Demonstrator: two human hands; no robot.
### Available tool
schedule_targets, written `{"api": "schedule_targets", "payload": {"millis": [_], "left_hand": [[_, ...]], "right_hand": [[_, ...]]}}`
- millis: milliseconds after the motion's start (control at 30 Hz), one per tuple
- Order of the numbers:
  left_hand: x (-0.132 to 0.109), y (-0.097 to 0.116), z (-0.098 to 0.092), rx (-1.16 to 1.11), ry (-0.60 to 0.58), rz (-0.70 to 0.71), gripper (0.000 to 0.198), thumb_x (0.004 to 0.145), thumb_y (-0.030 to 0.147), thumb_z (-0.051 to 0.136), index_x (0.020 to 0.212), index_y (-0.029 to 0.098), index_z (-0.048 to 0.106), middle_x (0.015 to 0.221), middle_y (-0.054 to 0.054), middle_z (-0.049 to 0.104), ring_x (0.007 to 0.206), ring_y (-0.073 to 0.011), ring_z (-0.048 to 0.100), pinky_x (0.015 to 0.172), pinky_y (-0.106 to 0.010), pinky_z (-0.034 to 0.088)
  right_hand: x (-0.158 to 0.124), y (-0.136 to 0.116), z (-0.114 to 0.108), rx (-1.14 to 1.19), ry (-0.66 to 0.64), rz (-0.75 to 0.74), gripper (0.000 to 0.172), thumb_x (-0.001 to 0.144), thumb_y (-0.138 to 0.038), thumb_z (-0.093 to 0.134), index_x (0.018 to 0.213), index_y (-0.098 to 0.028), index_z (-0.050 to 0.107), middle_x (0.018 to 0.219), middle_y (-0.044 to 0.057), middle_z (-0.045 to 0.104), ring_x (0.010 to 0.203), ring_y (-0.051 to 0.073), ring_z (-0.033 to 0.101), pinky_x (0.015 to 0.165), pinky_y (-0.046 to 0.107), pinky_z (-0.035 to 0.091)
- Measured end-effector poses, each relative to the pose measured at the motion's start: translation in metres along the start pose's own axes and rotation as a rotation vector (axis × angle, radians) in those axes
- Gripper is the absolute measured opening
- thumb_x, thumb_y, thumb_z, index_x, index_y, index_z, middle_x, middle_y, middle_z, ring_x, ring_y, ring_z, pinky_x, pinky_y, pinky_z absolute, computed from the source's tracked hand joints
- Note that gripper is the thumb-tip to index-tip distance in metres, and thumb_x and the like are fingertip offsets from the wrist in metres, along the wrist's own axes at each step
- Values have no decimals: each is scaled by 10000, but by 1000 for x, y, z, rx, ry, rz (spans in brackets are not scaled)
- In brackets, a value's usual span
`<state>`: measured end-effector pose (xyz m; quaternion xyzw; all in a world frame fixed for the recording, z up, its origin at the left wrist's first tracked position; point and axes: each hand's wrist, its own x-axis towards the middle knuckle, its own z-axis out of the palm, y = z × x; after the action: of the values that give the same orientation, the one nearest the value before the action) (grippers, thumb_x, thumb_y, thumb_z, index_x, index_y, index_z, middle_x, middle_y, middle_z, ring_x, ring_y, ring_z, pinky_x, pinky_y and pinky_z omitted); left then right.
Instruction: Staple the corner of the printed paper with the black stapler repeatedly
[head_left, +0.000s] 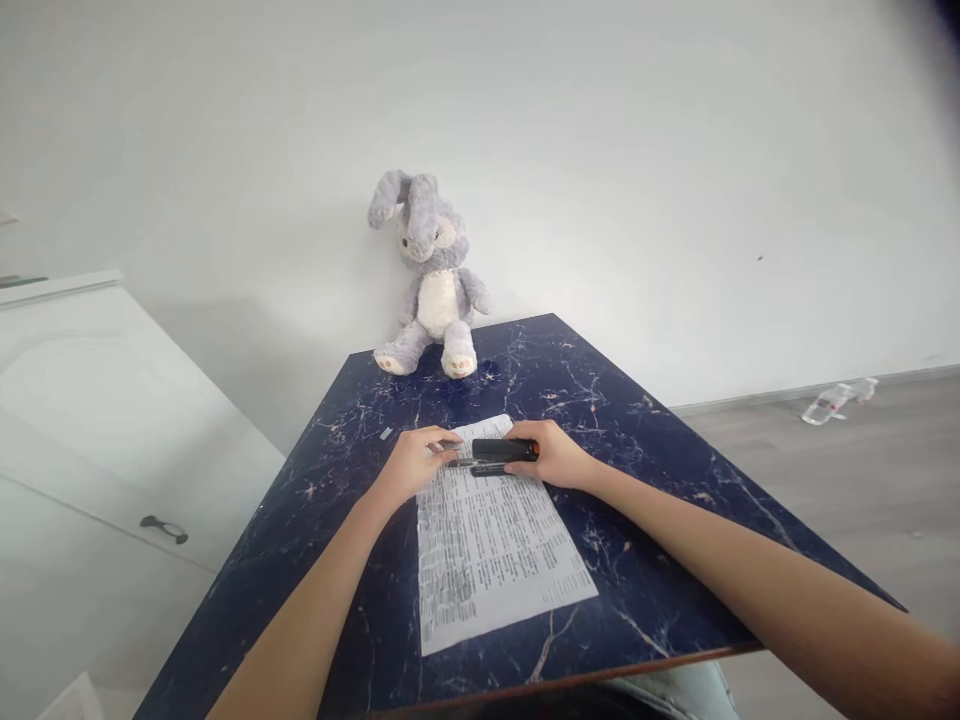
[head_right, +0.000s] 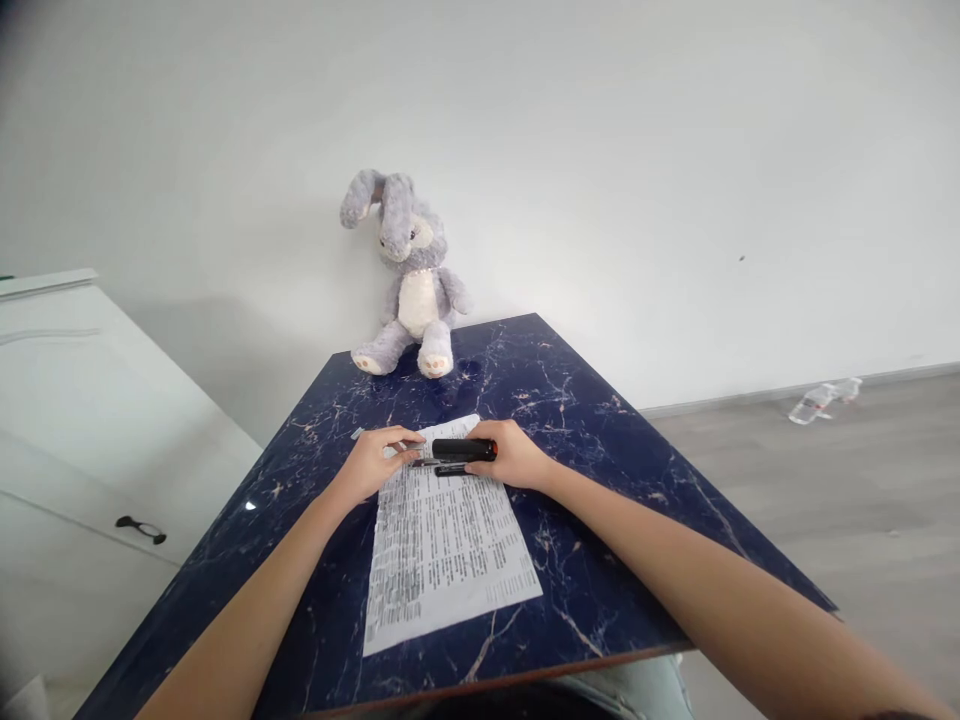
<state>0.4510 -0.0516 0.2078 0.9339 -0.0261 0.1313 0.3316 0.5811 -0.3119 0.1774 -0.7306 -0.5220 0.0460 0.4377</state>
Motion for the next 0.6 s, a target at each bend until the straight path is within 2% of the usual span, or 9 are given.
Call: {"api": "schedule_targets", "payload": {"millis": [133,433,600], "left_hand": [[0,-1,4,-41,-111,-45,226,826,337,760,1027,247,813,1078,-86,789,974,-285,723,896,-426,577],[2,-4,8,-53,-109,-54,182,795,326,791,952,239,824,1029,-88,776,871,-236,715,758,-354,578],[2,-7,13,-84,-117,-94,207,777,342,818,958,241,832,1000,-87,775,873,-243,713,779,-362,578]], "right_hand": [[0,-4,-1,6,7,11,180,779,-256,779,938,-183,737,889,32,717,752,180,641,685,282,456],[0,-4,-1,-11,8,2,163,785,-259,779,920,-182,728,874,30,709,739,177,632,672,283,445],[0,-5,-2,-18,4,3,166,787,-263,780,919,-179,723,879,33,704,743,178,628,675,285,446]]}}
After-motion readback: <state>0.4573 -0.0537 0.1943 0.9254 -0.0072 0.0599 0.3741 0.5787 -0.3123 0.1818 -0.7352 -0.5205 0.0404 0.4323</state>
